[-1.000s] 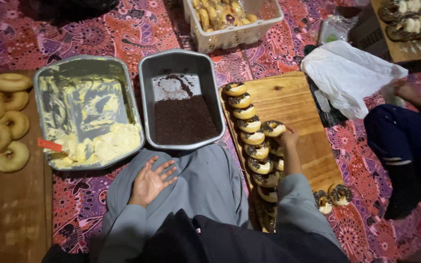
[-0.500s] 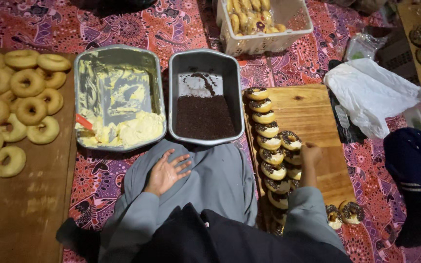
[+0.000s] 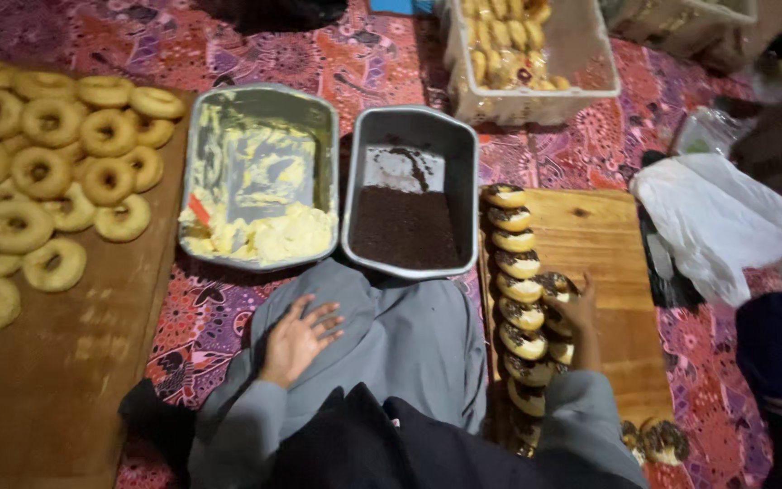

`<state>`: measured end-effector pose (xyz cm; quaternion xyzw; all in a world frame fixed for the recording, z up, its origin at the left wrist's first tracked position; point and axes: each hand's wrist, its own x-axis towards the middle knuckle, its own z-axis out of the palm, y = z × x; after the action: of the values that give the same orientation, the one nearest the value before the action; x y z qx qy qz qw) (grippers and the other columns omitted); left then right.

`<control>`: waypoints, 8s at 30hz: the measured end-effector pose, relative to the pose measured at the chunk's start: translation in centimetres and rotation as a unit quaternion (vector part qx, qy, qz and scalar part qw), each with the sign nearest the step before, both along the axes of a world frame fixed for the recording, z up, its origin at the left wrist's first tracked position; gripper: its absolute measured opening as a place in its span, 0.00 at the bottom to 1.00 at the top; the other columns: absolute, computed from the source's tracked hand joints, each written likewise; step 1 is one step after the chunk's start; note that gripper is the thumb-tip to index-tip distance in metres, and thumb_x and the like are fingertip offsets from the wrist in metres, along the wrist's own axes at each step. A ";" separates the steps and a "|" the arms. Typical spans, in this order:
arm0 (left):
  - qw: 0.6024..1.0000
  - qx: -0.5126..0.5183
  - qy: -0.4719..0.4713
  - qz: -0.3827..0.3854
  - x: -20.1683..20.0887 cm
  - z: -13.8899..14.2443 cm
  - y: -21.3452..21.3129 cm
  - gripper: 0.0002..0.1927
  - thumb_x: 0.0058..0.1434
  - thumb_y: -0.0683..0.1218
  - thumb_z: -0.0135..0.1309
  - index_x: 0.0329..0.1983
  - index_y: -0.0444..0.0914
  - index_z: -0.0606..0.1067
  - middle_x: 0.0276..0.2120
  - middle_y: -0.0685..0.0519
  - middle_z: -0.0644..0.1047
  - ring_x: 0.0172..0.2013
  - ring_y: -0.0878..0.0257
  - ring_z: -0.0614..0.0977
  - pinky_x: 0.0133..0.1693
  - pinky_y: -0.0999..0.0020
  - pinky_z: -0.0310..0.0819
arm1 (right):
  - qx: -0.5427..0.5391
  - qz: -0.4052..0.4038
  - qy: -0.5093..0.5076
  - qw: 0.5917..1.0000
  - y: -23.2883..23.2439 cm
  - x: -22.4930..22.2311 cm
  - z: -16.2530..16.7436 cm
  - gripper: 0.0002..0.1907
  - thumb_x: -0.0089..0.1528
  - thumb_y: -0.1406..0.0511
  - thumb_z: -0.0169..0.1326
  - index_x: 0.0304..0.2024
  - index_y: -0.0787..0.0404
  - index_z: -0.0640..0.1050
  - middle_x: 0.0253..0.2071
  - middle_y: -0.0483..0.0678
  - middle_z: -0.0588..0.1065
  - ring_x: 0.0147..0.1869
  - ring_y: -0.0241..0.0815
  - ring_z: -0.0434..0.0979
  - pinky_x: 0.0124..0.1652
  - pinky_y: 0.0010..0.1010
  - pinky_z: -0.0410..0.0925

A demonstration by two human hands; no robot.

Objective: The person sits on the floor and repeatedly picks up plain donuts, splits them open, fills them with a white cream from a metal tray, and places them into a second tray containing dark crumbs. The filled donuts are then arranged in rows on a wooden board.

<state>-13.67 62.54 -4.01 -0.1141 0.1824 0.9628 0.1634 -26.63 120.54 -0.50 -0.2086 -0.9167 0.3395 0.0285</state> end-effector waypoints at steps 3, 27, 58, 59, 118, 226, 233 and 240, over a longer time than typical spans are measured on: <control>0.992 -0.067 -0.044 0.093 3.0 -1.4 -5.2 0.21 0.67 0.56 0.45 0.60 0.43 0.67 0.61 0.35 0.70 0.58 0.38 0.73 0.59 0.40 0.65 | 0.028 0.036 0.004 0.999 -0.3 0.4 0.6 0.66 0.41 0.60 0.77 0.76 0.61 0.54 0.66 0.65 0.67 0.68 0.58 0.68 0.62 0.45 0.65; 0.357 -0.640 -0.550 0.401 -1.5 -0.8 -49.3 0.46 0.51 0.71 0.68 0.52 0.29 0.70 0.47 0.32 0.72 0.48 0.35 0.74 0.47 0.41 0.70 | -0.145 0.100 0.219 0.960 -26.5 0.5 0.3 0.34 0.65 0.74 0.61 0.70 0.72 0.64 0.64 0.59 0.72 0.66 0.45 0.74 0.65 0.33 0.69; 0.940 -0.171 -0.167 0.244 7.1 2.1 -10.2 0.18 0.63 0.47 0.55 0.52 0.42 0.63 0.47 0.50 0.70 0.50 0.60 0.75 0.51 0.60 0.75 | -0.427 0.215 -0.123 0.870 -49.4 7.5 1.6 0.21 0.64 0.67 0.59 0.57 0.66 0.72 0.46 0.53 0.77 0.48 0.44 0.78 0.47 0.35 0.73; 0.938 -0.171 -0.155 0.258 6.7 1.8 -10.5 0.16 0.65 0.49 0.54 0.51 0.41 0.64 0.47 0.50 0.71 0.51 0.59 0.76 0.52 0.60 0.75 | -0.403 0.238 -0.106 0.877 -49.0 8.0 2.1 0.22 0.62 0.66 0.59 0.59 0.63 0.71 0.48 0.49 0.77 0.51 0.40 0.77 0.49 0.32 0.72; 0.984 -0.013 -0.038 0.174 0.1 3.4 -2.1 0.31 0.71 0.60 0.32 0.68 0.38 0.66 0.63 0.48 0.73 0.63 0.52 0.74 0.63 0.50 0.65 | -0.051 0.587 0.196 0.784 -41.3 6.7 12.5 0.31 0.55 0.67 0.61 0.62 0.59 0.76 0.44 0.49 0.77 0.51 0.48 0.74 0.55 0.40 0.62; 0.996 0.007 -0.080 -0.049 -5.4 -1.6 1.7 0.20 0.67 0.59 0.45 0.59 0.49 0.66 0.59 0.40 0.71 0.58 0.44 0.73 0.57 0.37 0.67 | -0.052 0.227 -0.141 0.962 -31.4 -12.2 -4.9 0.24 0.52 0.58 0.68 0.51 0.47 0.83 0.46 0.49 0.82 0.48 0.47 0.84 0.48 0.37 0.75; 0.995 0.006 -0.084 -0.053 -5.6 -2.2 1.4 0.20 0.67 0.58 0.44 0.59 0.48 0.66 0.60 0.40 0.71 0.58 0.46 0.74 0.56 0.37 0.67 | -0.243 0.227 -0.101 0.938 -27.5 -10.9 -2.6 0.22 0.56 0.60 0.55 0.53 0.56 0.81 0.50 0.54 0.81 0.53 0.52 0.81 0.55 0.45 0.72; 0.997 0.036 -0.046 -0.049 -5.6 -2.2 1.3 0.22 0.67 0.59 0.44 0.62 0.48 0.67 0.63 0.36 0.69 0.61 0.44 0.71 0.59 0.35 0.63 | -0.747 -0.031 0.034 0.663 -9.5 -5.1 -2.3 0.16 0.60 0.66 0.50 0.49 0.66 0.77 0.44 0.53 0.80 0.48 0.49 0.80 0.49 0.41 0.76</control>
<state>-19.30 63.89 -6.20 -0.1433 0.1451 0.9535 0.2221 -31.74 111.08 -2.83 -0.1761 -0.3467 0.9164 -0.0950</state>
